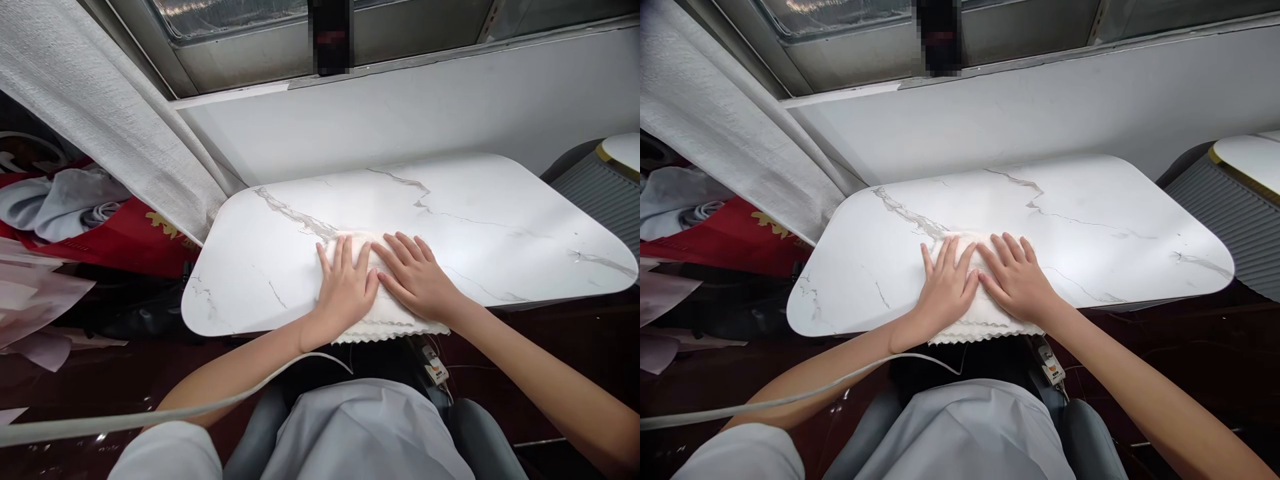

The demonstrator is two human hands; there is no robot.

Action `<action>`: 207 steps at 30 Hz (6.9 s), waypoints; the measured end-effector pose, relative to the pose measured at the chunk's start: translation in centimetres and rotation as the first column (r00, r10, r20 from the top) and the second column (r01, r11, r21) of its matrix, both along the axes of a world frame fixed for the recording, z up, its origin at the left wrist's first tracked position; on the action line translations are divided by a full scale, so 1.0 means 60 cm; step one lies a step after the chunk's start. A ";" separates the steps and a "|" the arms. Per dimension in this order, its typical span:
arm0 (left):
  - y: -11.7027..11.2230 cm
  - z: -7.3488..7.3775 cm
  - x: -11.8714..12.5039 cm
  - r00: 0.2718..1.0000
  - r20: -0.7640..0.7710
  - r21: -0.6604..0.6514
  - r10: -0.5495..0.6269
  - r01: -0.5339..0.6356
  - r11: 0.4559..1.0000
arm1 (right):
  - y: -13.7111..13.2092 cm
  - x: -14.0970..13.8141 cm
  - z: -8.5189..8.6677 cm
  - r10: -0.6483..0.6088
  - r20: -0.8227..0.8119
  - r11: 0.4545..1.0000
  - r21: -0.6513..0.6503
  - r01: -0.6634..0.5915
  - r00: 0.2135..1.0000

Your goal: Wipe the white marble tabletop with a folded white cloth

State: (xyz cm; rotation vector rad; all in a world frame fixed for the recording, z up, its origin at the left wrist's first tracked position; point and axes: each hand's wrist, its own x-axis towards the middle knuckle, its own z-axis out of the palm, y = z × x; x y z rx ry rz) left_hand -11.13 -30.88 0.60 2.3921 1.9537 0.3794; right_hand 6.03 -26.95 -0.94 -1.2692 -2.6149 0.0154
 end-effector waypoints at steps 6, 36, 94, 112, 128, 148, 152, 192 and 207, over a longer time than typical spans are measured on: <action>0.026 0.014 0.004 0.990 0.139 -0.170 -0.025 0.048 0.984 | 0.022 0.014 0.002 0.001 0.008 1.000 -0.010 -0.001 1.000; 0.364 -0.002 -0.002 0.985 0.130 0.001 0.110 -0.111 0.994 | 0.363 -0.073 0.002 -0.297 -0.189 0.954 -0.094 0.284 0.936; 0.177 -0.009 0.103 0.996 0.075 0.034 0.046 -0.049 0.998 | 0.173 0.050 0.004 -0.280 -0.091 0.960 -0.024 0.279 0.956; 0.028 -0.002 0.138 0.995 0.000 -0.008 -0.096 0.096 0.995 | 0.013 0.118 0.006 -0.263 -0.125 0.965 -0.054 0.258 0.957; 0.128 -0.005 0.170 0.993 0.054 -0.034 -0.104 0.106 0.994 | 0.115 0.135 0.007 -0.301 -0.153 0.953 -0.015 0.302 0.941; 0.338 -0.009 0.124 0.998 0.059 0.015 0.001 -0.002 1.000 | 0.350 0.082 -0.010 -0.306 -0.170 0.951 -0.004 0.309 0.937; 0.378 -0.008 0.113 0.998 0.055 0.022 -0.013 0.012 1.000 | 0.382 0.071 -0.010 -0.321 -0.178 0.946 -0.007 0.325 0.930; 0.479 -0.009 0.192 0.999 0.019 0.040 0.045 -0.046 0.998 | 0.485 0.142 -0.010 -0.357 -0.165 0.934 -0.044 0.355 0.920; 0.352 -0.012 0.225 0.997 0.044 0.068 0.060 -0.063 0.996 | 0.353 0.168 -0.007 -0.298 -0.162 0.950 0.044 0.308 0.941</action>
